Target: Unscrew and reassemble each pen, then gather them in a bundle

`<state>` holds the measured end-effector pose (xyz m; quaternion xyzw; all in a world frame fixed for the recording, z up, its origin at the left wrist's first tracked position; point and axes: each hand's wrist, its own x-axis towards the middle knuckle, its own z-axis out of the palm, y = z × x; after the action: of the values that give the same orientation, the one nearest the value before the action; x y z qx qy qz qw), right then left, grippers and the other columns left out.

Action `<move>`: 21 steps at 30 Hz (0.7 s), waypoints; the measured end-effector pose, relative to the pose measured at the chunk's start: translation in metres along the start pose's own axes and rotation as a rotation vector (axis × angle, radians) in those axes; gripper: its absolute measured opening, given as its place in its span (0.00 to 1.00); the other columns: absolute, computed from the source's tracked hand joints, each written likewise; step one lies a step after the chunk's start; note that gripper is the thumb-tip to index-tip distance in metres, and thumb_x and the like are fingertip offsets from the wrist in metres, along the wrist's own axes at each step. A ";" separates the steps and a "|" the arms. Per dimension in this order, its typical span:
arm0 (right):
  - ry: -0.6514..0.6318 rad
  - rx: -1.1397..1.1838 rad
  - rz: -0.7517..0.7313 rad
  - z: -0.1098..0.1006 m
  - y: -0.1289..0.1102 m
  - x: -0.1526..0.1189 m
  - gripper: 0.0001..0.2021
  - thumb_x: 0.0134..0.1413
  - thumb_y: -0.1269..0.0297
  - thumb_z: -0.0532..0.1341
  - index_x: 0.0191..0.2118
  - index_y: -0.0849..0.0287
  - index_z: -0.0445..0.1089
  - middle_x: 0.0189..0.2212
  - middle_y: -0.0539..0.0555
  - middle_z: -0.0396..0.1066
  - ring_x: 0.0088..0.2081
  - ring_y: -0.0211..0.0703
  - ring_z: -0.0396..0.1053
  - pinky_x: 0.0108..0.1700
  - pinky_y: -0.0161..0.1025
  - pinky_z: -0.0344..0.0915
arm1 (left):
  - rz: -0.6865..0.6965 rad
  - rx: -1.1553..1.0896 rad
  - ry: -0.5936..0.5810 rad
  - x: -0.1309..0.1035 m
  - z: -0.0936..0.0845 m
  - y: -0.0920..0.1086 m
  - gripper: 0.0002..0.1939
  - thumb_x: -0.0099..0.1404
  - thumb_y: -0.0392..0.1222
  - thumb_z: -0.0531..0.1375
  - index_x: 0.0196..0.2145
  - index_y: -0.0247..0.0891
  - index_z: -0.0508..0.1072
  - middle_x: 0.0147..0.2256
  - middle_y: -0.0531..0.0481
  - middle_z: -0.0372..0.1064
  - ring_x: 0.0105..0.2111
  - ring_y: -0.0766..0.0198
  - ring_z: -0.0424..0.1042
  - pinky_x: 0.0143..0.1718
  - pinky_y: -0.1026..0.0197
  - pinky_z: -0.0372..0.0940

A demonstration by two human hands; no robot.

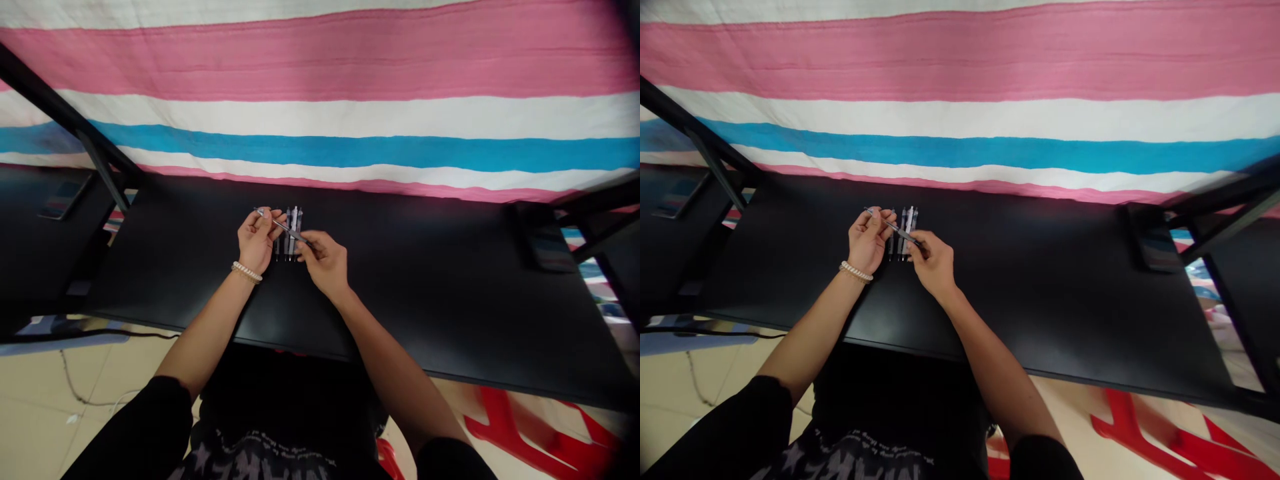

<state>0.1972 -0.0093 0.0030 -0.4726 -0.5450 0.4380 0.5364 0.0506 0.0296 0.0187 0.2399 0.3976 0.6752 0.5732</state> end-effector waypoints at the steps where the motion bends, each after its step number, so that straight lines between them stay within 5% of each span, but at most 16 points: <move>1: -0.018 -0.013 0.006 0.000 0.001 0.000 0.18 0.60 0.47 0.65 0.42 0.58 0.76 0.30 0.53 0.77 0.26 0.39 0.76 0.29 0.36 0.77 | 0.001 0.000 0.001 0.000 0.000 0.000 0.16 0.57 0.47 0.74 0.37 0.38 0.75 0.37 0.48 0.79 0.39 0.62 0.81 0.47 0.57 0.72; 7: -0.012 -0.027 -0.015 -0.003 0.003 0.002 0.18 0.59 0.47 0.66 0.42 0.58 0.77 0.34 0.54 0.77 0.29 0.40 0.77 0.29 0.37 0.78 | 0.014 -0.015 -0.011 0.000 0.000 -0.001 0.17 0.55 0.48 0.75 0.36 0.38 0.75 0.37 0.48 0.79 0.39 0.61 0.81 0.45 0.59 0.73; 21: -0.034 -0.066 0.016 -0.004 0.005 0.001 0.18 0.60 0.47 0.64 0.43 0.58 0.77 0.26 0.51 0.75 0.24 0.38 0.75 0.25 0.35 0.74 | 0.008 -0.004 0.008 0.000 0.000 -0.002 0.15 0.58 0.47 0.73 0.36 0.38 0.75 0.38 0.48 0.79 0.39 0.61 0.80 0.48 0.57 0.73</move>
<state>0.2013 -0.0073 -0.0013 -0.4870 -0.5642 0.4321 0.5078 0.0516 0.0297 0.0175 0.2378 0.3973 0.6793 0.5694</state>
